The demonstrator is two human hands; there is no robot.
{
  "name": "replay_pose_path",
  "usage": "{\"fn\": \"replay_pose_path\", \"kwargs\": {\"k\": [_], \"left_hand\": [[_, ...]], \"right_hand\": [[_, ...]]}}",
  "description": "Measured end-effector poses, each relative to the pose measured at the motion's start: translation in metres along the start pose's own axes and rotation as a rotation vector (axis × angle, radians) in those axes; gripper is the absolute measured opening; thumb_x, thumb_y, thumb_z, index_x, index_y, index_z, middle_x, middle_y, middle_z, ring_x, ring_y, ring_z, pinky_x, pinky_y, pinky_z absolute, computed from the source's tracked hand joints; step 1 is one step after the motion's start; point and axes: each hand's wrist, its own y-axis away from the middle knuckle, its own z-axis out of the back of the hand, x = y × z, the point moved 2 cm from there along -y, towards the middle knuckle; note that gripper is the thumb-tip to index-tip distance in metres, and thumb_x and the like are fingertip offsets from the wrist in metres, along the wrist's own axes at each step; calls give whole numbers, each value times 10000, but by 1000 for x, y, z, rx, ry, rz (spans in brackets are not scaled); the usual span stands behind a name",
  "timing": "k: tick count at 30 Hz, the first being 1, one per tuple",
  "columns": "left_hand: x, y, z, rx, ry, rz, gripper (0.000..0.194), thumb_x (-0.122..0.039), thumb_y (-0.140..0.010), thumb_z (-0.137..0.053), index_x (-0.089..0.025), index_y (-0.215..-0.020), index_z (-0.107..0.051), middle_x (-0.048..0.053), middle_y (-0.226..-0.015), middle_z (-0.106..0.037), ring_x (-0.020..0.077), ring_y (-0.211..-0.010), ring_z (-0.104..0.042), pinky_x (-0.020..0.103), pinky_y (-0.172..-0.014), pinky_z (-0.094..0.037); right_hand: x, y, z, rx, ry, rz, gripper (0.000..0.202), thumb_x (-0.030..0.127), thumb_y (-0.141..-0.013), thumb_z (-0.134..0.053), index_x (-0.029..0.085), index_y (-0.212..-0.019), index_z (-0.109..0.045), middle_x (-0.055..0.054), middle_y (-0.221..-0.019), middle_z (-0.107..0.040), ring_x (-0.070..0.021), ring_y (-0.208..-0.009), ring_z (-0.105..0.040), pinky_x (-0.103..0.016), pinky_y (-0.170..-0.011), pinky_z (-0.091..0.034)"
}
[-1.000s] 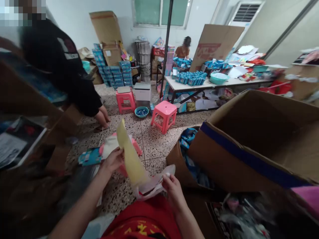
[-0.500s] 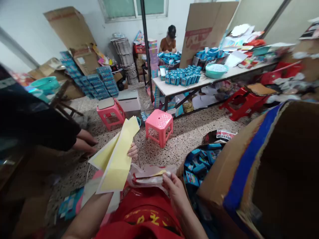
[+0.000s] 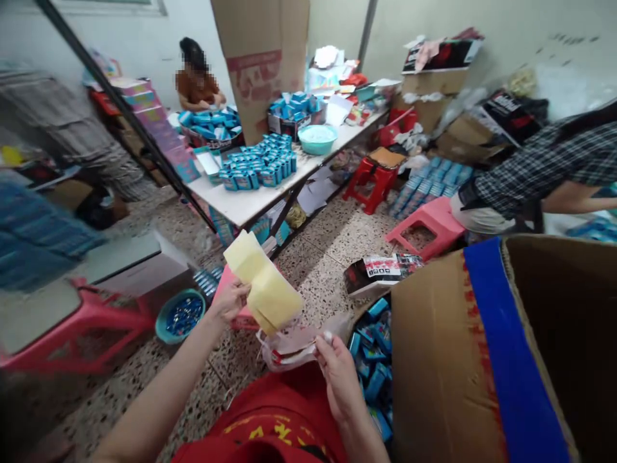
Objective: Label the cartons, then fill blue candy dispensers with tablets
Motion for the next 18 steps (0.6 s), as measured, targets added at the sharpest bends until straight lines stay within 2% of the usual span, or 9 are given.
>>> {"fn": "replay_pose_path", "kwargs": {"k": [4, 7, 8, 10, 12, 14, 16, 17, 18], "left_hand": [[-15, -95, -39, -19, -205, -45, 340, -88, -566, -657, -130, -900, -616, 38, -747, -695, 156, -581, -635, 235, -537, -493], [-26, -162, -62, -64, -285, -149, 286, -117, -631, -618, -157, -914, -626, 15, -816, -701, 155, -721, -645, 226, -634, -500], [-33, -183, -70, -84, -340, -226, 268, -132, -659, -606, -163, -924, -635, 14, -858, -702, 157, -782, -644, 230, -685, -502], [-56, -221, -90, -120, -533, -490, 243, -164, -730, -566, -169, -956, -655, 26, -937, -700, 165, -886, -638, 257, -796, -496], [-87, -254, -119, -133, -776, -853, 245, -182, -804, -499, -183, -976, -673, 39, -1001, -696, 166, -943, -636, 288, -873, -486], [-118, -286, -155, -71, -943, -1145, 269, -187, -848, -455, -203, -984, -686, 49, -1071, -683, 162, -993, -632, 299, -908, -485], [-144, -320, -194, 50, -1009, -1292, 270, -193, -861, -461, -217, -993, -695, 57, -1153, -655, 161, -1045, -619, 297, -925, -488], [-154, -339, -212, 126, -1010, -1299, 260, -201, -857, -479, -219, -995, -699, 63, -1191, -637, 167, -1065, -611, 302, -932, -488], [-161, -361, -230, 193, -985, -1245, 246, -205, -848, -501, -217, -984, -705, 70, -1220, -620, 176, -1079, -605, 313, -942, -484]], "right_hand": [[35, -61, -9, -122, -25, 27, 459, 452, -455, -856, 182, -765, -652, 44, -706, -595, -93, -669, -511, -187, -652, -447], [67, -118, -13, -156, -62, 46, 463, 453, -462, -855, 178, -771, -648, 46, -716, -592, -89, -669, -511, -185, -653, -450], [80, -136, -16, -157, -79, 44, 466, 446, -455, -859, 176, -768, -646, 50, -709, -588, -85, -662, -510, -180, -647, -449], [109, -171, -24, -150, -115, 42, 480, 432, -441, -868, 170, -776, -646, 56, -696, -584, -75, -643, -507, -168, -630, -448], [142, -199, -35, -141, -156, 43, 503, 419, -435, -874, 167, -812, -656, 58, -697, -592, -68, -635, -511, -158, -623, -454], [174, -224, -45, -138, -211, 56, 525, 402, -431, -880, 171, -853, -668, 59, -721, -609, -61, -640, -523, -148, -636, -466], [205, -246, -53, -146, -256, 71, 534, 382, -414, -889, 177, -861, -680, 59, -734, -624, -56, -648, -537, -143, -657, -482], [219, -259, -56, -156, -271, 76, 534, 373, -405, -893, 179, -857, -686, 58, -736, -630, -56, -654, -546, -141, -669, -490], [231, -272, -57, -169, -280, 78, 527, 364, -394, -897, 180, -843, -691, 56, -733, -635, -58, -657, -554, -141, -673, -497]]}}
